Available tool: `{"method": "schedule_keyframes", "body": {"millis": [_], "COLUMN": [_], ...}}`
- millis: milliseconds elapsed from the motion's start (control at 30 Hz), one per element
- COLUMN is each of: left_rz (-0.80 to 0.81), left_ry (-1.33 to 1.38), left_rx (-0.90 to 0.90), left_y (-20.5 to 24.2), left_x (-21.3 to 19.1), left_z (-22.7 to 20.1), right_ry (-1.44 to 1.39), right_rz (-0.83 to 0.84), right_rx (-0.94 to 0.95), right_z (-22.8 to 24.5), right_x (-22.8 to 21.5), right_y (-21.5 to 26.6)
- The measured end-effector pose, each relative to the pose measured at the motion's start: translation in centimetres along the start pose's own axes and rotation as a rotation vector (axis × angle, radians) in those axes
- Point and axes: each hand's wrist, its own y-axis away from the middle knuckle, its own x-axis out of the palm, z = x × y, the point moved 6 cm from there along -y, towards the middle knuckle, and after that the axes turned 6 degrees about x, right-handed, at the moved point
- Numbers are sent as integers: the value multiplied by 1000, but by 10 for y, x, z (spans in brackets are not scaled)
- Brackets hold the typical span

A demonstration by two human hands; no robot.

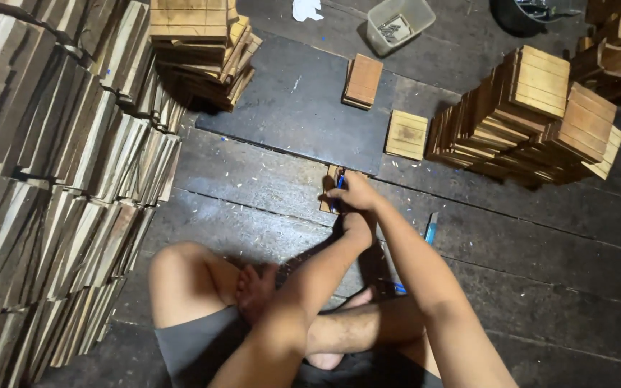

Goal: The person is marking small wooden blocks with a pen and organizing them into stacks while sitting on the floor.

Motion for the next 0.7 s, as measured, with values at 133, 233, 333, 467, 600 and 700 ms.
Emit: {"method": "schedule_keyframes", "body": {"millis": [133, 233, 333, 467, 600, 700], "left_rz": [-74, -151, -217, -229, -234, -163], "left_ry": [-22, -49, -88, 124, 117, 103], "left_rx": [-32, -71, -109, -193, -232, -200], "left_y": [-16, -24, -27, -4, 16, 21], "left_x": [21, 35, 53, 16, -1, 19], "left_z": [1, 6, 15, 9, 5, 0], "right_ry": [-4, -70, 84, 28, -76, -67], "right_rz": [69, 33, -61, -85, 9, 103], "right_rx": [10, -34, -137, -113, -144, -77], "right_z": [16, 11, 11, 17, 39, 21], "right_x": [-7, -29, -51, -50, -31, -12], "right_y": [-6, -34, -64, -57, -6, 5]}}
